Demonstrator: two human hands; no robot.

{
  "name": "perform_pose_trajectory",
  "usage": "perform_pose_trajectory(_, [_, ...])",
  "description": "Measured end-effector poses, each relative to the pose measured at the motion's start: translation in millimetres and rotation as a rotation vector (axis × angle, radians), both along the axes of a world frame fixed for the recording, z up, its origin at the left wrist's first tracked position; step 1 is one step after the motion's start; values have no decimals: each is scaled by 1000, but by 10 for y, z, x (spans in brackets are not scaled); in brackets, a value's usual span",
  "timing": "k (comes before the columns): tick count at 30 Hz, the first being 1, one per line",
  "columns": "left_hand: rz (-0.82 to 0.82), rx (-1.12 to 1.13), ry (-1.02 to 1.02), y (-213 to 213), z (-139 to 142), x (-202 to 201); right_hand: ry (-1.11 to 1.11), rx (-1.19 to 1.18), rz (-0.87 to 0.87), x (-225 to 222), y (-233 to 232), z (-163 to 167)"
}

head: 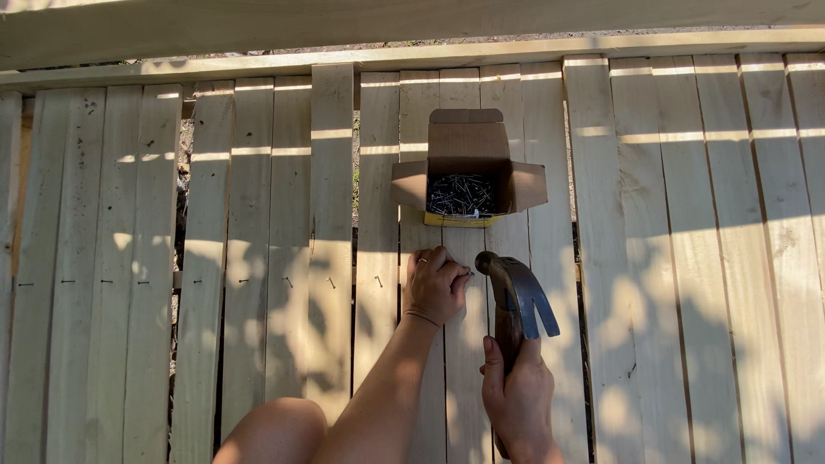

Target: The person hammers nails into a slatted wooden frame outdoors. They take nails from an open cardboard box, position each nail on a wood slat, and drive it in with a hammer, working across different slats of the structure.

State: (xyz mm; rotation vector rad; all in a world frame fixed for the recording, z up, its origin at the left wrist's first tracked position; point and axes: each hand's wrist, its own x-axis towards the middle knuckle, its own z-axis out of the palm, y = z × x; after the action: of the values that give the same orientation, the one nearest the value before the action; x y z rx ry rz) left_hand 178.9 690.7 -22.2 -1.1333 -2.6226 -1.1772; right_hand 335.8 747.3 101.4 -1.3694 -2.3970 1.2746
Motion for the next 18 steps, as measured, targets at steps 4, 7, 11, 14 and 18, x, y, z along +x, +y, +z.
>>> perform_pose_trajectory(4, [2,-24,15,-10,-5,2,-152,25,83,-72,-5,-32])
perform_pose_trajectory(7, [-19,21,-25,-5,5,-12,-88,31,65,-42,-26,-41])
perform_pose_trajectory(11, [-22,11,0,4,41,-28,-154,22,29,4,-83,-120])
perform_pose_trajectory(14, [-26,-13,6,-16,67,-9,-193,65,53,35,-88,-251])
perform_pose_trajectory(18, [-33,-5,-48,-10,61,-21,106,91,-44,164,-113,-379])
